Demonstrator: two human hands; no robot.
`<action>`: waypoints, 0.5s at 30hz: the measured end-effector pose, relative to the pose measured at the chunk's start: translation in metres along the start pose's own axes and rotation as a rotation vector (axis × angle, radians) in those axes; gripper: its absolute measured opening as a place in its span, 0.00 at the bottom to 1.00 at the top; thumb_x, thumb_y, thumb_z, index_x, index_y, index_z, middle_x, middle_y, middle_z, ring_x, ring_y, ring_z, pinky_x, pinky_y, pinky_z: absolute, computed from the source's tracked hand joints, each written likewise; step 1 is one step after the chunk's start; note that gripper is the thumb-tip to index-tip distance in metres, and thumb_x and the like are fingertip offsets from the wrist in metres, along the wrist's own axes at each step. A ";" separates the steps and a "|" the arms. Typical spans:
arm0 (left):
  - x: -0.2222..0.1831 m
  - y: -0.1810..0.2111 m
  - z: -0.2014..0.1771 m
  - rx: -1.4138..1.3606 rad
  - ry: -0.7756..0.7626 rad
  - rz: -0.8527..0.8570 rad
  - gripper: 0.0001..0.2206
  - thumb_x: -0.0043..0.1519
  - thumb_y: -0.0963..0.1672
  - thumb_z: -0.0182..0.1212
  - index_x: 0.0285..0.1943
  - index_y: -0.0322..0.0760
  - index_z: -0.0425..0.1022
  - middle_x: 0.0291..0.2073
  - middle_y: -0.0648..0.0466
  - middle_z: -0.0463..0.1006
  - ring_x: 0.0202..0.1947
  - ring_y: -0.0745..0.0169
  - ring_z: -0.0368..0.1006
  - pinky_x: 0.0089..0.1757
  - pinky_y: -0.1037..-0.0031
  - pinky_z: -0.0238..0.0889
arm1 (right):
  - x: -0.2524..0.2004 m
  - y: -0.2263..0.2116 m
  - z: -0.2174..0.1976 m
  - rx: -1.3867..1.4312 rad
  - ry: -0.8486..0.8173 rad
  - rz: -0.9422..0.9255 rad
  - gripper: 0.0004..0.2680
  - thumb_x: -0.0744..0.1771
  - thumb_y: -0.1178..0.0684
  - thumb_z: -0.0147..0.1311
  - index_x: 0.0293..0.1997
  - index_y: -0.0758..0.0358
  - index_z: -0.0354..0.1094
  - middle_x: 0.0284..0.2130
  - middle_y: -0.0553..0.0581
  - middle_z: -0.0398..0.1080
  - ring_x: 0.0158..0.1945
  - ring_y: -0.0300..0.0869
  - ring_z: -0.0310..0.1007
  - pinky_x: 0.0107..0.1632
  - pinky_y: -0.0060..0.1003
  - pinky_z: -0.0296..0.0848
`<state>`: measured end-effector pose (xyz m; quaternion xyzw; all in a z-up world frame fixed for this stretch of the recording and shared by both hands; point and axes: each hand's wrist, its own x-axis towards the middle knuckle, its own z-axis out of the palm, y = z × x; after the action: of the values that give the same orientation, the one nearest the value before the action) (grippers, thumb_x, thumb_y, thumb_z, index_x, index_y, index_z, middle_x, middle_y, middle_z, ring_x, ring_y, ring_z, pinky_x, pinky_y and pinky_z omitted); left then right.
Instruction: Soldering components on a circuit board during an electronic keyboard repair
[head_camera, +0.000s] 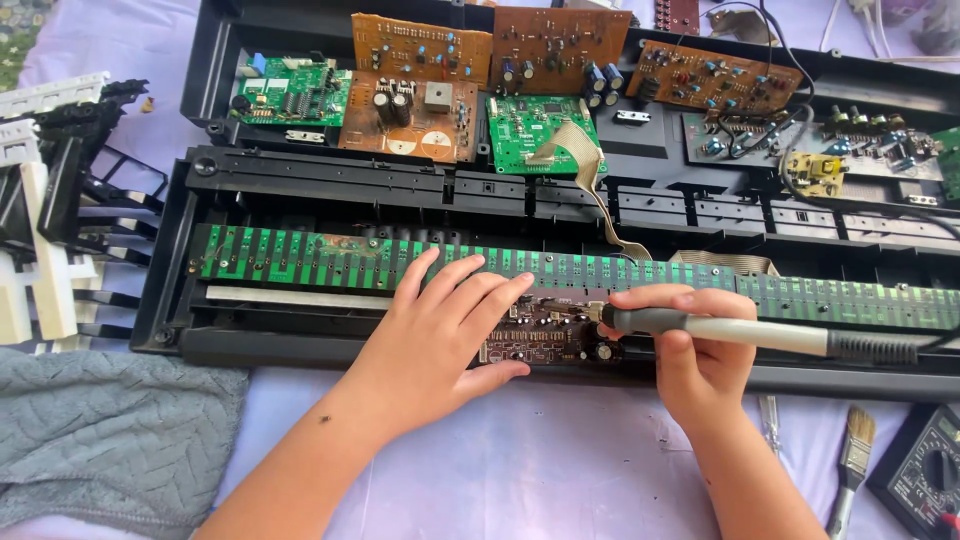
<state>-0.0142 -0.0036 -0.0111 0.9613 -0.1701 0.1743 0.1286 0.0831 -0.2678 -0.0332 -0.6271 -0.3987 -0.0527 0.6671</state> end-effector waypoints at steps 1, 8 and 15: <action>0.000 0.001 -0.001 0.002 0.001 -0.006 0.36 0.60 0.61 0.62 0.73 0.44 0.62 0.59 0.57 0.72 0.64 0.49 0.65 0.64 0.47 0.50 | -0.001 -0.002 0.001 0.004 -0.005 0.000 0.08 0.74 0.45 0.43 0.54 0.53 0.50 0.43 0.75 0.72 0.37 0.56 0.79 0.37 0.43 0.88; 0.012 0.005 -0.003 0.127 0.065 0.024 0.36 0.58 0.66 0.55 0.63 0.42 0.73 0.47 0.55 0.75 0.56 0.50 0.70 0.63 0.31 0.43 | -0.001 0.000 -0.003 -0.039 0.031 0.042 0.08 0.73 0.44 0.46 0.50 0.55 0.55 0.40 0.70 0.74 0.47 0.55 0.81 0.45 0.44 0.85; 0.025 -0.003 0.000 0.212 0.060 0.175 0.35 0.56 0.67 0.59 0.57 0.43 0.74 0.43 0.54 0.73 0.47 0.49 0.70 0.63 0.35 0.48 | 0.001 -0.004 -0.002 -0.016 0.004 0.033 0.08 0.73 0.45 0.46 0.48 0.56 0.56 0.41 0.71 0.74 0.34 0.53 0.81 0.37 0.41 0.88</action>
<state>0.0093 -0.0081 -0.0024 0.9453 -0.2301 0.2307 0.0155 0.0822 -0.2700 -0.0290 -0.6386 -0.3866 -0.0462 0.6638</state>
